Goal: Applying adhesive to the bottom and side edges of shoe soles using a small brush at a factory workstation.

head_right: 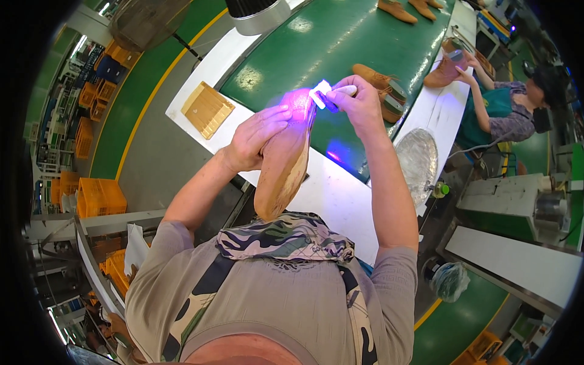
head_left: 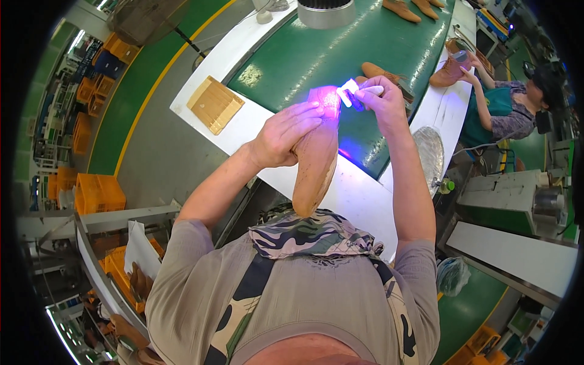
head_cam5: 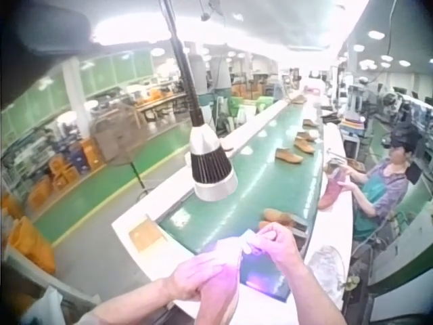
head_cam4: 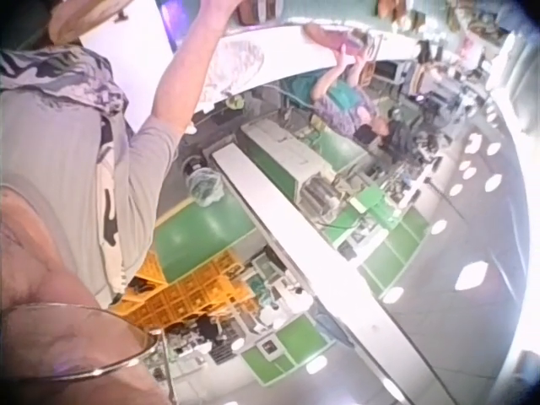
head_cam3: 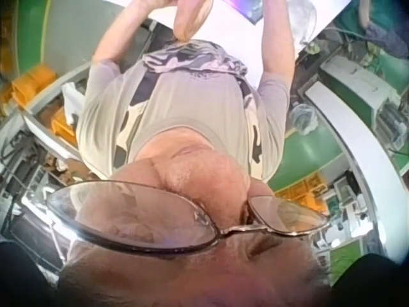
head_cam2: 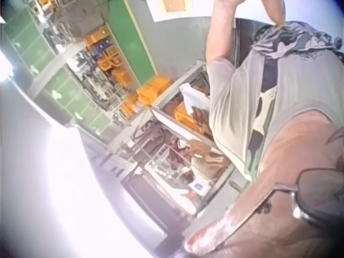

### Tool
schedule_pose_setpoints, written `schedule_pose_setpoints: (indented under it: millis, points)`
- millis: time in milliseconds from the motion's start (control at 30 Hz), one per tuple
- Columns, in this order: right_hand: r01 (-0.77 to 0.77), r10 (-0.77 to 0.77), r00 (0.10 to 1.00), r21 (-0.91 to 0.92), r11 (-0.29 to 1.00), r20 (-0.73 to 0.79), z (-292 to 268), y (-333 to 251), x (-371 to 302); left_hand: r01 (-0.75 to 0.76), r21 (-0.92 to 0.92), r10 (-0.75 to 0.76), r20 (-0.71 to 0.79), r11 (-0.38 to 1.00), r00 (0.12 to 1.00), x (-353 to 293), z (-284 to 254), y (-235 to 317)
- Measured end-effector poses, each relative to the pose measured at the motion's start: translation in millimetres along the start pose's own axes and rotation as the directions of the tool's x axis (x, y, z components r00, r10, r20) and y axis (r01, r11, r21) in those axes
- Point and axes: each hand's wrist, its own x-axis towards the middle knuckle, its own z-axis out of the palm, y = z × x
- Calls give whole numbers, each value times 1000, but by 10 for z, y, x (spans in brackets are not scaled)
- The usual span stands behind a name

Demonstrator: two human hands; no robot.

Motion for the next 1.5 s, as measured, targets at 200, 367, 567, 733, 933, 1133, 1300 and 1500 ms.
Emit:
schedule_pose_setpoints:
  millis: [200,367,567,733,933,1133,1300,1500]
  points:
    - [-33,21,995,126,991,98,165,89,12,31,28,-30,-32,999,999,-45,-66,-85]
    - [-100,76,988,190,977,132,248,191,15,66,55,-60,-100,996,993,-70,-47,-185]
    - [-167,129,977,230,959,170,311,91,-19,140,96,-125,-154,985,980,-73,-15,-273]
    - [-174,143,977,201,964,159,332,-17,-35,175,119,-154,-167,977,974,-99,16,-329]
    - [-147,125,981,152,977,150,323,-155,-46,196,134,-172,-171,972,970,-86,56,-362]
    - [-121,97,982,147,982,161,284,-285,-69,240,118,-233,-72,963,970,-51,62,-399]
    - [-99,73,985,161,982,158,254,-349,-53,370,110,-377,57,923,924,-62,65,-412]
    - [-81,54,987,182,980,149,219,-366,39,577,15,-552,311,817,773,-37,-28,-413]
